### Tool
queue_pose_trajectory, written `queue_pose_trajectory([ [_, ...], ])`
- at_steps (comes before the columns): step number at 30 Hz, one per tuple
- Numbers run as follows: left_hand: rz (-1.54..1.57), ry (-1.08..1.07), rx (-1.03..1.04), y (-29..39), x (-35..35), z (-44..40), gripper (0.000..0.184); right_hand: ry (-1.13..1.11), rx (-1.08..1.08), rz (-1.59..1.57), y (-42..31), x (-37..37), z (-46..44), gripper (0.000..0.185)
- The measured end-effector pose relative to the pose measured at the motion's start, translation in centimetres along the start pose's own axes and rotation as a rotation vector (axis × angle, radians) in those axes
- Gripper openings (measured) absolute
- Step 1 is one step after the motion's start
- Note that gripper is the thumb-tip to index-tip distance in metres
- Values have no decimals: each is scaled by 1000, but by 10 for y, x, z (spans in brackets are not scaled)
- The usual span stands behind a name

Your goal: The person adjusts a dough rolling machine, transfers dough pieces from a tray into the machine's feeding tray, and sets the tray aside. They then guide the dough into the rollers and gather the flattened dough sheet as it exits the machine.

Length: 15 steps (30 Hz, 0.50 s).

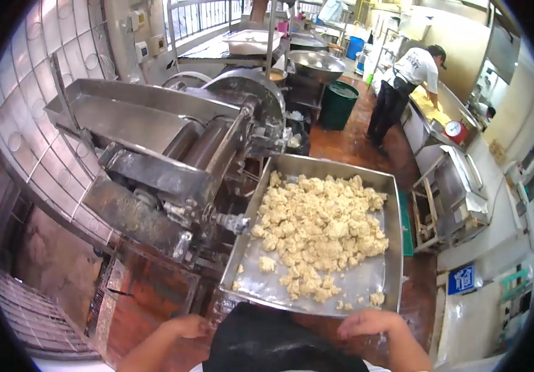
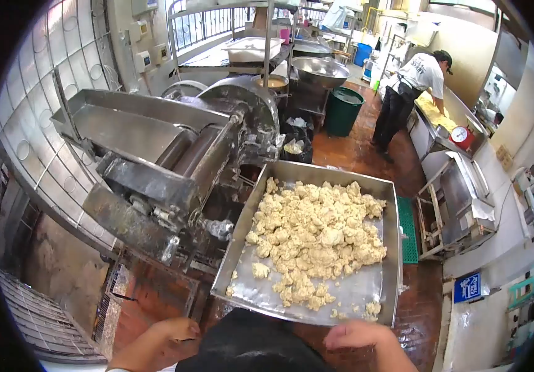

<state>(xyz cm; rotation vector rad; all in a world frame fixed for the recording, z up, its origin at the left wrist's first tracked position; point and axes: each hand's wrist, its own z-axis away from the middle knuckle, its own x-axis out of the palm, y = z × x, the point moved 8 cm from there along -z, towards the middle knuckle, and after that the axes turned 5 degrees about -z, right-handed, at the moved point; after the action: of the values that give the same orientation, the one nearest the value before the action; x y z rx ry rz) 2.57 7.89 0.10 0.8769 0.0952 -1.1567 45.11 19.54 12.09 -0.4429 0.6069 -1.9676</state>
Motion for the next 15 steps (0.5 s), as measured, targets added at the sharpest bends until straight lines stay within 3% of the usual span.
queue_pose_trajectory([
  [1,-34,82,-32,23,-33,9,26,154,-210,147,-50,-25,10,34],
  [2,-68,160,-68,38,-60,14,26,277,-264,195,-78,-52,3,33],
  [5,755,391,-63,66,-108,7,34,592,-542,207,-177,-100,-18,31],
  [8,1260,567,244,112,-162,-8,48,712,-775,171,-263,-137,-67,33],
  [11,1556,614,571,113,-193,-51,73,928,-1009,197,-346,-179,-105,37],
  [13,1634,506,648,120,-207,-67,75,1147,-976,201,-381,-226,-141,42],
  [15,1707,376,714,118,-216,-82,71,1051,-862,-150,-397,-268,-189,49],
])
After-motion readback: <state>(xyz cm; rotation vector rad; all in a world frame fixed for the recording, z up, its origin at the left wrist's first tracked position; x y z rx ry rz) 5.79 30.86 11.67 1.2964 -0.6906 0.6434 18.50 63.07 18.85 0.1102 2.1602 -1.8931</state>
